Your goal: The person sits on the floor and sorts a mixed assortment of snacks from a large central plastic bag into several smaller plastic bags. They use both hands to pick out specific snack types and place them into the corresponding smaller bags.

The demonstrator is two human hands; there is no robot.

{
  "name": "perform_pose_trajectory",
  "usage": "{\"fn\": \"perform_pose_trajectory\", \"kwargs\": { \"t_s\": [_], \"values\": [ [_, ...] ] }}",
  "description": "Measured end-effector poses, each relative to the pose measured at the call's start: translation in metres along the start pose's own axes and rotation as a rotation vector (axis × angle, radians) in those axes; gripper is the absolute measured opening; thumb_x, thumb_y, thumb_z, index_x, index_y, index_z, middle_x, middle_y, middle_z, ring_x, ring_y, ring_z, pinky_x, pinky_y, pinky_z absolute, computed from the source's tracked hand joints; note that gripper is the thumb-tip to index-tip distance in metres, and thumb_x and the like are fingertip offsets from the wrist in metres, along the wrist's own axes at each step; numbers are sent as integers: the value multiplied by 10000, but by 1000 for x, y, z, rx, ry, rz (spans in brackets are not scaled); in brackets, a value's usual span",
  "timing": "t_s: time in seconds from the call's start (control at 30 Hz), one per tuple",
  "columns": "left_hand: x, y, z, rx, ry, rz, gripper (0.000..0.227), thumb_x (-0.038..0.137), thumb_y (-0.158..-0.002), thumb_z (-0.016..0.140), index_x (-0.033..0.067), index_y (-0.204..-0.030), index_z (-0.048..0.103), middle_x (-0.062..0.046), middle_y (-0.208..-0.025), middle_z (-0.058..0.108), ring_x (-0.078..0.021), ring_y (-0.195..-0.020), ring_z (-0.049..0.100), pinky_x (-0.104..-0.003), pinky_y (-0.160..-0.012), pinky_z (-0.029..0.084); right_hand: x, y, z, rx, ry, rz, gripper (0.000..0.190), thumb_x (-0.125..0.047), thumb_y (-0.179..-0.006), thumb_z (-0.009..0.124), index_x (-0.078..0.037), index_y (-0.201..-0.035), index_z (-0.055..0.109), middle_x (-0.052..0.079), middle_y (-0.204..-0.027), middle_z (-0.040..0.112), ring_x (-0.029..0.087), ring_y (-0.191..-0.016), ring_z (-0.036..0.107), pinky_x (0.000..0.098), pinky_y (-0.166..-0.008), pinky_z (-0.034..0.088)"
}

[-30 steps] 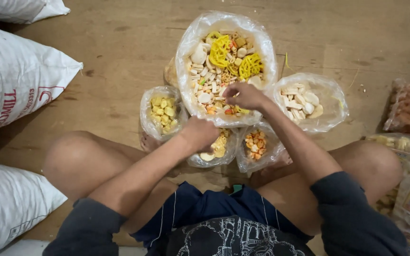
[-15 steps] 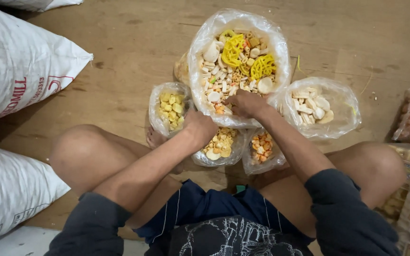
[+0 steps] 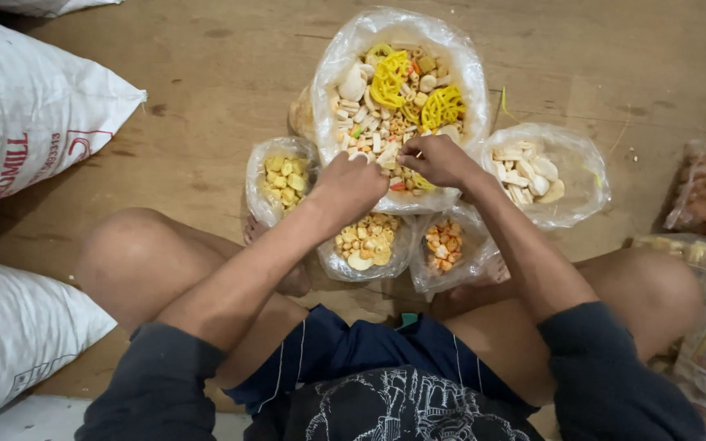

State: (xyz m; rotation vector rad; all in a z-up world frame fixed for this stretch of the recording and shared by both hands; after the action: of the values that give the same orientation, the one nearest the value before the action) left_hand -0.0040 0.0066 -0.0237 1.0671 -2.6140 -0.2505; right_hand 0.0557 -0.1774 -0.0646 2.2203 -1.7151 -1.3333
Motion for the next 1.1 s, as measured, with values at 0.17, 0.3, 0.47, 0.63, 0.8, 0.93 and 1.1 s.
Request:
{"fn": "perform_pose_trajectory", "kwargs": {
  "t_s": [0.17, 0.3, 0.47, 0.63, 0.8, 0.93, 1.1],
  "values": [
    [-6, -14, 13, 120, 43, -113, 166, 222, -893, 723, 94, -973, 793, -134, -920, 759, -382, -939, 728, -551, -819, 508, -22, 34, -14, -86, -277, 26, 163, -208, -891, 749, -133, -1029, 793, 73, -768, 753, 176, -730, 687, 323, -694, 549],
    [-5, -18, 27, 15, 177, -118, 222, 227, -913, 681, 39, -943, 795, -176, -927, 768, -422, -932, 733, -582, -798, 534, -23, 53, -6, -124, -579, -16, 269, -72, -830, 797, -24, -1093, 763, 115, -796, 745, 159, -711, 676, 251, -642, 549],
    [3, -19, 44, -83, 210, -88, 227, 252, -893, 702, 61, -976, 792, -194, -923, 767, -428, -928, 742, -589, -791, 558, -28, 68, 5, -190, -511, 6, 252, -59, -839, 788, -53, -1090, 775, 105, -829, 768, 150, -729, 695, 265, -659, 567],
    [-7, -24, 50, -113, 133, -92, 217, 281, -876, 720, 96, -959, 799, -169, -910, 773, -402, -939, 753, -572, -785, 566, -48, 79, 32, -331, -277, 26, 210, -151, -861, 769, -146, -1068, 803, 92, -916, 805, 194, -829, 743, 346, -781, 577],
    [-12, -19, 25, -53, -30, -111, 118, 156, -844, 713, 111, -918, 793, -137, -885, 757, -376, -922, 731, -541, -790, 526, -18, 66, 106, -464, 147, -114, 360, -297, -848, 738, -290, -1209, 742, 68, -992, 794, 305, -1010, 755, 434, -914, 596],
    [-14, -16, 9, -21, -9, -138, 107, 113, -835, 706, 107, -899, 792, -144, -882, 753, -388, -907, 727, -531, -768, 517, 15, 64, 167, -502, 250, -213, 307, -314, -854, 703, -226, -1143, 761, 116, -1087, 772, 364, -1052, 733, 485, -906, 589],
    [-17, -13, -6, -14, -17, -156, 123, 51, -827, 700, 90, -891, 798, -154, -884, 757, -391, -905, 720, -523, -772, 509, 17, 60, 170, -437, 348, -269, 448, -312, -852, 680, -197, -1284, 673, 152, -1276, 658, 406, -1150, 679, 510, -939, 582]
  ]
}}
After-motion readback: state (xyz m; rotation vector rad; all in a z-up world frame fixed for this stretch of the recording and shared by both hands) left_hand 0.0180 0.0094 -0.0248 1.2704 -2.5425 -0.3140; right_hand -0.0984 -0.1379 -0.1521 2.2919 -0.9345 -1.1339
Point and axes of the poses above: each hand's wrist, its own y-axis away from the middle knuckle, its own z-axis out of the palm, x = y × z, the point moved 3 cm from there along -y, towards the middle knuckle
